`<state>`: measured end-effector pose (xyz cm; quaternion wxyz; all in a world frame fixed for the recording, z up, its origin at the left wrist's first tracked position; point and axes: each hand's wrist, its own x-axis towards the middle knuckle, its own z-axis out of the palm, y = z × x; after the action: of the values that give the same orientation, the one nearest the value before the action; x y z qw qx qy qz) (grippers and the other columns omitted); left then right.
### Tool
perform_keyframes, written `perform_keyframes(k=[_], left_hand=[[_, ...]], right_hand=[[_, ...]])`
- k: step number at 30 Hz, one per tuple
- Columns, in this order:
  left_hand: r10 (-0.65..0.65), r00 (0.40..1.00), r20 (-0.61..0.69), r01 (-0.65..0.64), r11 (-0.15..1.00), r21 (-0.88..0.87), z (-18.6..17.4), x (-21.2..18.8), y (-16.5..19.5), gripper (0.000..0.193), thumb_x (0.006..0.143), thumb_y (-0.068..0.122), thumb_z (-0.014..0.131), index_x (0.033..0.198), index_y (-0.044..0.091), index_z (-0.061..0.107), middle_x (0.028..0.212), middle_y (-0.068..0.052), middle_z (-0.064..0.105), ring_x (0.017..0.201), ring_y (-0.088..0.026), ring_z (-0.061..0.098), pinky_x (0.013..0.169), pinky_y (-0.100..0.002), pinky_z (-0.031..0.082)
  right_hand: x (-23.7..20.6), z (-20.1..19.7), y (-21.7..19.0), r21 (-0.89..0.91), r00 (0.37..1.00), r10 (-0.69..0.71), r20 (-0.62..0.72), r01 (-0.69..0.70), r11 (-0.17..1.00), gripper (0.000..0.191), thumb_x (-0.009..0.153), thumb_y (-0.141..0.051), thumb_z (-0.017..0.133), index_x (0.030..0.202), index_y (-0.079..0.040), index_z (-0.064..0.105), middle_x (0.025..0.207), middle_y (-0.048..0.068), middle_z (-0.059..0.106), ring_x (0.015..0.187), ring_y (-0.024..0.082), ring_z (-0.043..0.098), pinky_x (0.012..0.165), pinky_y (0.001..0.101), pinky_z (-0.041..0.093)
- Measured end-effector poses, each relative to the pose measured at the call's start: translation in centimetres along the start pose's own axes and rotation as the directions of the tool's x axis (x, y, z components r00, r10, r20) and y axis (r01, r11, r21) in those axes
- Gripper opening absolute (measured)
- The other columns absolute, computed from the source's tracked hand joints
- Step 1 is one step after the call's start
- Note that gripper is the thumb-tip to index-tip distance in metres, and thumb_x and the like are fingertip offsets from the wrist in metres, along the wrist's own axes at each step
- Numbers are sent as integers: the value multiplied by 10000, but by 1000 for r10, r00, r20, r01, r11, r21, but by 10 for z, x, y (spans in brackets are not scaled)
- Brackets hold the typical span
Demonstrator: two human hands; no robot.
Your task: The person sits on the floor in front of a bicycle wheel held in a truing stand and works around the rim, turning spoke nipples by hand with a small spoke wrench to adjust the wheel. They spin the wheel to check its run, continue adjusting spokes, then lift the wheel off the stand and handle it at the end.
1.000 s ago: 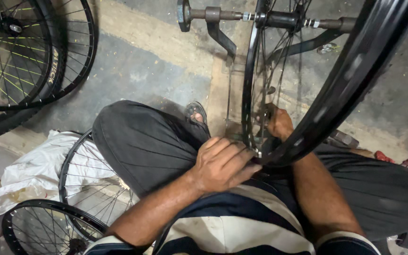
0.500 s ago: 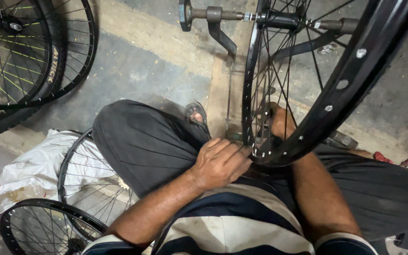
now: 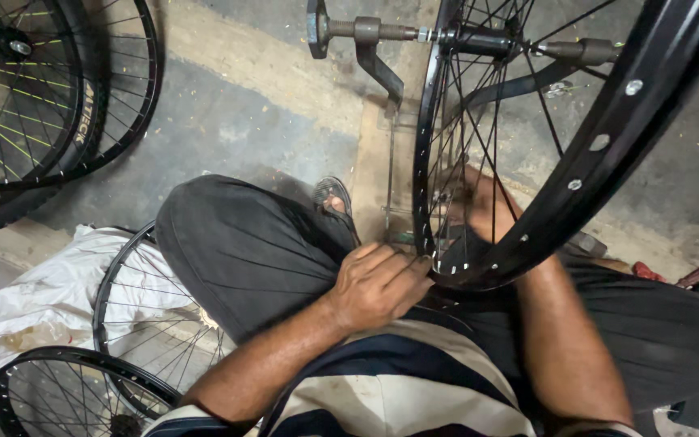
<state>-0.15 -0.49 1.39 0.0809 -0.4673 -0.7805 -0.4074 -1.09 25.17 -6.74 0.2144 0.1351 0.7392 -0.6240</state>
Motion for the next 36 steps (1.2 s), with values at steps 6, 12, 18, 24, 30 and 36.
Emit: perform_keyframes(k=[6, 12, 18, 24, 30, 36], left_hand=[[-11, 1000, -1, 11, 1000, -8, -2, 2, 3, 326, 847, 140, 834, 1117, 2, 713, 950, -77, 672, 830, -240, 641, 733, -373, 491], [-12, 1000, -3, 12, 1000, -13, -2, 3, 3, 331, 842, 139, 831, 1121, 7, 710, 970, -78, 676, 854, -242, 647, 758, -375, 499], [-19, 1000, -13, 19, 1000, -8, -1, 5, 3, 347, 832, 152, 831, 1126, 12, 710, 976, -89, 671, 900, -257, 661, 779, -379, 506], [-21, 999, -27, 20, 1000, -17, 3, 3, 3, 324, 869, 152, 831, 1134, 10, 709, 998, -77, 684, 895, -237, 658, 783, -368, 503], [-30, 999, -45, 30, 1000, -5, 8, 1, 3, 287, 883, 176, 831, 1103, 34, 715, 991, -68, 693, 877, -228, 661, 780, -362, 503], [-24, 989, -145, 15, 998, -60, -9, 31, 6, 377, 847, 314, 868, 1058, 46, 709, 930, -74, 680, 823, -257, 666, 760, -386, 524]], right_hand=[[10, 14, 4, 12, 985, -163, 57, 163, 987, 406, 797, -79, 851, 1119, 5, 619, 987, 66, 705, 942, 158, 696, 803, 328, 589], [8, 21, 2, -299, 981, -191, -38, 171, 939, 442, 720, -252, 922, 982, 10, 681, 854, 112, 722, 760, 205, 695, 699, 347, 555], [9, 26, -5, -499, 932, -360, -41, 293, 816, 495, 748, -291, 901, 1084, 22, 714, 957, 161, 742, 823, 258, 740, 723, 358, 573], [9, 28, 15, -195, 984, -174, -42, 163, 967, 478, 808, -64, 745, 1257, 25, 610, 1093, 134, 741, 974, 211, 740, 841, 352, 597], [21, 14, 27, 49, 967, -221, 130, 217, 975, 399, 918, 15, 676, 1308, 34, 595, 1198, 120, 721, 1105, 164, 677, 945, 302, 559], [19, 6, 13, -117, 994, 27, 102, -15, 993, 389, 854, -37, 754, 1225, 19, 649, 994, 81, 744, 895, 139, 687, 761, 317, 581]])
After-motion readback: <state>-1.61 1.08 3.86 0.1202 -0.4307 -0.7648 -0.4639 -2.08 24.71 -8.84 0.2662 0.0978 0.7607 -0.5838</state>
